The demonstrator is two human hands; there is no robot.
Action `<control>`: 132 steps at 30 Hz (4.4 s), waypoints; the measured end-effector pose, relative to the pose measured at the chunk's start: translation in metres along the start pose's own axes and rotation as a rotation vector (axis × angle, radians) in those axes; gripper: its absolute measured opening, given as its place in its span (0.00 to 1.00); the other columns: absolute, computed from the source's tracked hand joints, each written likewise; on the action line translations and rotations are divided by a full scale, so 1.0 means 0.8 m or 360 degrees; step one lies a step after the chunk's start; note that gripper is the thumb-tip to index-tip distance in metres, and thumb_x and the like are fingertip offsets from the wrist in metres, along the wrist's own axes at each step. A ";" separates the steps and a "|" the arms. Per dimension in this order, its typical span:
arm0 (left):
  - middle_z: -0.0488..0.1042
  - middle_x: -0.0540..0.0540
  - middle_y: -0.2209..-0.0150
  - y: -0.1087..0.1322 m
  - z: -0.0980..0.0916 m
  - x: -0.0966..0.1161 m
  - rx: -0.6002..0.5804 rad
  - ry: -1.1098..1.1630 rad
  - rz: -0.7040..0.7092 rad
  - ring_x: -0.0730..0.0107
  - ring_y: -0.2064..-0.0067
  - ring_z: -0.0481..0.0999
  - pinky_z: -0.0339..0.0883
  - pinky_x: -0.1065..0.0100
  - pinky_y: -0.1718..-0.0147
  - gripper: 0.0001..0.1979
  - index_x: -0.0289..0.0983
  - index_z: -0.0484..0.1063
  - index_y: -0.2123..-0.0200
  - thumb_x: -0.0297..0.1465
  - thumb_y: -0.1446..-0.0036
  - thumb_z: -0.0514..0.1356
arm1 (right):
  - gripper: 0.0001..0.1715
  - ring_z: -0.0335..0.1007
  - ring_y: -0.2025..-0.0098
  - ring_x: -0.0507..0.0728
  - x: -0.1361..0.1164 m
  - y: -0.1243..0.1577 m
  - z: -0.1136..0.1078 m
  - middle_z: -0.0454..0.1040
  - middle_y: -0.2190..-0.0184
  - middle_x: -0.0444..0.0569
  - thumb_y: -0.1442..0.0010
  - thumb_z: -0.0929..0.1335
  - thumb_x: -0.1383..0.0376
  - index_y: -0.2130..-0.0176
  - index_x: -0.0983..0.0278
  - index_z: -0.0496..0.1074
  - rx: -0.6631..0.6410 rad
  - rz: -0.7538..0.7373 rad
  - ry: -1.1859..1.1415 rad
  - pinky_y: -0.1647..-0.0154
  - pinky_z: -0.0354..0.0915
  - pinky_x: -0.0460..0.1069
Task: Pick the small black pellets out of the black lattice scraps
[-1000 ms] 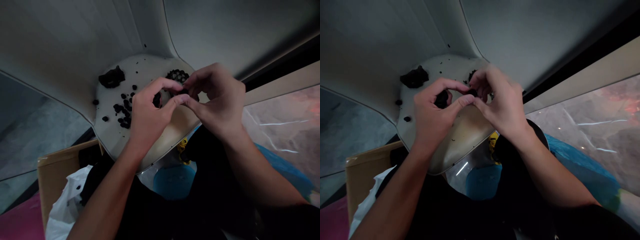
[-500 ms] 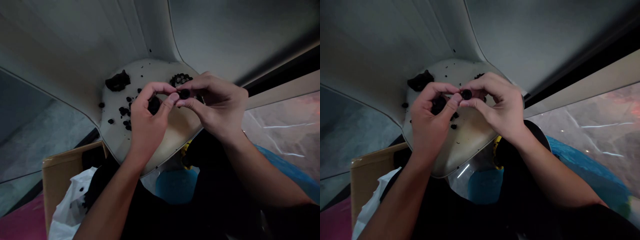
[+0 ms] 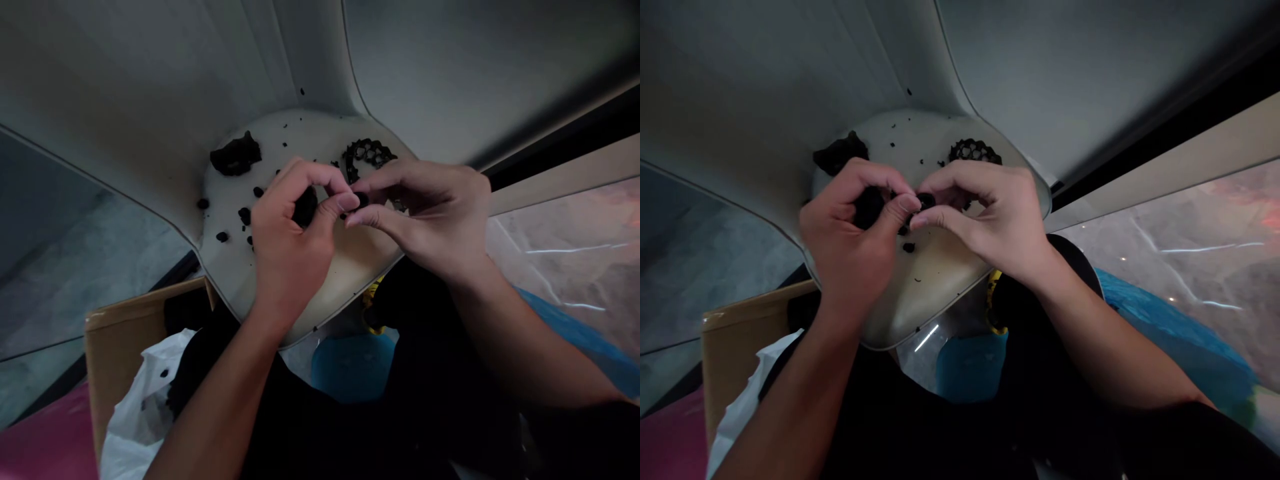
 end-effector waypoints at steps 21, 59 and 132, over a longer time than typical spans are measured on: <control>0.85 0.50 0.55 0.002 0.013 0.000 0.0099 0.0067 -0.0023 0.61 0.48 0.85 0.80 0.57 0.41 0.08 0.46 0.79 0.59 0.34 0.23 0.70 | 0.19 0.83 0.56 0.57 0.041 0.001 0.006 0.85 0.61 0.45 0.38 0.85 0.49 0.53 0.54 0.85 -0.0059 0.0518 -0.0859 0.59 0.78 0.51; 0.87 0.50 0.60 -0.026 0.040 -0.062 -0.0006 0.0084 -0.0166 0.61 0.54 0.85 0.78 0.56 0.48 0.06 0.46 0.84 0.61 0.28 0.30 0.72 | 0.15 0.74 0.73 0.49 0.085 0.021 -0.047 0.84 0.69 0.45 0.44 0.87 0.61 0.62 0.61 0.85 -0.0034 0.0822 -0.1034 0.80 0.66 0.42; 0.87 0.51 0.55 -0.016 0.060 -0.055 -0.0295 0.0437 -0.0435 0.61 0.51 0.85 0.78 0.59 0.45 0.08 0.46 0.87 0.56 0.39 0.35 0.80 | 0.29 0.78 0.55 0.60 0.066 -0.001 -0.038 0.83 0.57 0.48 0.32 0.78 0.36 0.53 0.57 0.85 -0.0134 0.0178 -0.0053 0.50 0.75 0.55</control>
Point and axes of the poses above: each hand's wrist, its own y-axis away from the middle knuckle, its own z-axis out of the palm, x = y × z, the point moved 8 cm from there along -y, towards the middle knuckle
